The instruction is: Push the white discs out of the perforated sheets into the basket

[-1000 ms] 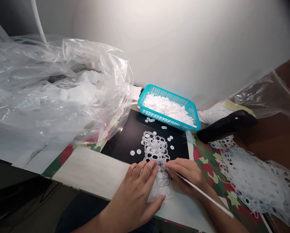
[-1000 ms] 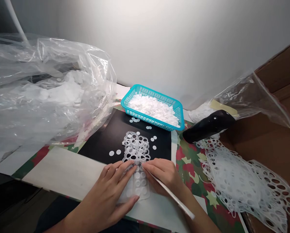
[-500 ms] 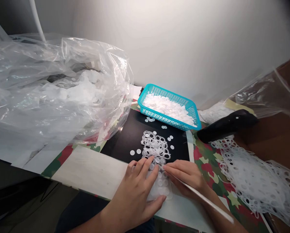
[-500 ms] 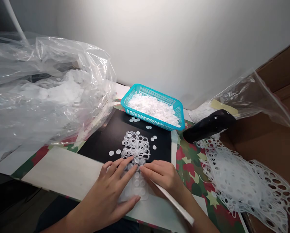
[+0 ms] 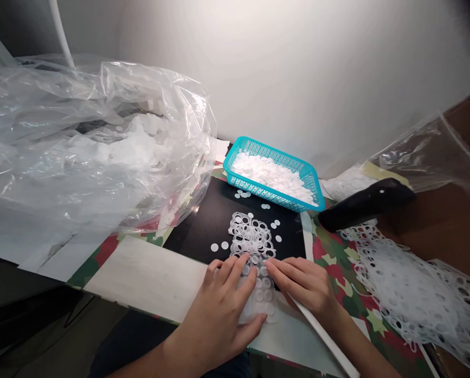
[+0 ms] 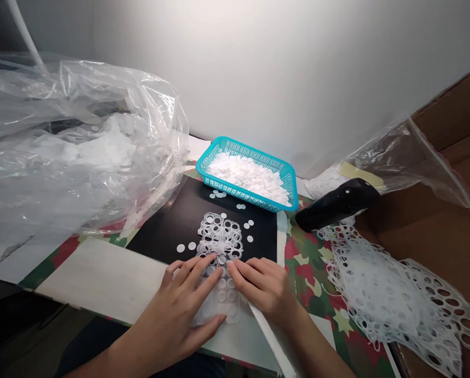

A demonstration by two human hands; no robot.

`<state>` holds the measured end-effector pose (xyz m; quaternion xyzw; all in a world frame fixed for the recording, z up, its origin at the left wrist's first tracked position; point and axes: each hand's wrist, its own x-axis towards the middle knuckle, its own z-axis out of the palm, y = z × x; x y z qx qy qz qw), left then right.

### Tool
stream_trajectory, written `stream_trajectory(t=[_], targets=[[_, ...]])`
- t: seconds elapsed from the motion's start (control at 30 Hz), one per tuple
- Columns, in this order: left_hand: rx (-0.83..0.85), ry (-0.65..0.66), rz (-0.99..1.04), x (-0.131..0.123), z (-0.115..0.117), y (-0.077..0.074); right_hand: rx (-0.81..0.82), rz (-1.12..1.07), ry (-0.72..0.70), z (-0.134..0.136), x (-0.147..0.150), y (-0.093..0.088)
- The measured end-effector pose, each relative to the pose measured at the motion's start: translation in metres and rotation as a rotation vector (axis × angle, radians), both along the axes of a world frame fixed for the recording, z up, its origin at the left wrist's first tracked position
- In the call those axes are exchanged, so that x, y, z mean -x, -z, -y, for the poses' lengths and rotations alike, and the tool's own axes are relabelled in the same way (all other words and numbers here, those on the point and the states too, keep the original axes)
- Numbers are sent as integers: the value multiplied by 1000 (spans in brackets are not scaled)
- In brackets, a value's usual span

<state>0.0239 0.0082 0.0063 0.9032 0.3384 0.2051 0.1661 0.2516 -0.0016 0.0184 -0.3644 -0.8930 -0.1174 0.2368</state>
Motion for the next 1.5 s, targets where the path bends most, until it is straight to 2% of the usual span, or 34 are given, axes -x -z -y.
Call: stream_trajectory(t=[0.23, 0.7, 0.97, 1.27, 1.43, 1.5], targets=[[-10, -10, 4, 1, 1, -1, 108, 45, -89, 3, 4, 0], [-2, -5, 12, 1, 0, 1, 30, 82, -10, -2, 5, -1], [-15, -12, 5, -1, -1, 1, 78, 1, 4, 0, 3, 8], [-23, -10, 9, 0, 0, 1, 133, -155, 12, -7, 14, -2], [-27, -15, 13, 0, -1, 2, 220, -248, -43, -10, 12, -2], [-24, -19, 8, 0, -2, 2, 218, -303, -21, -9, 10, -4]])
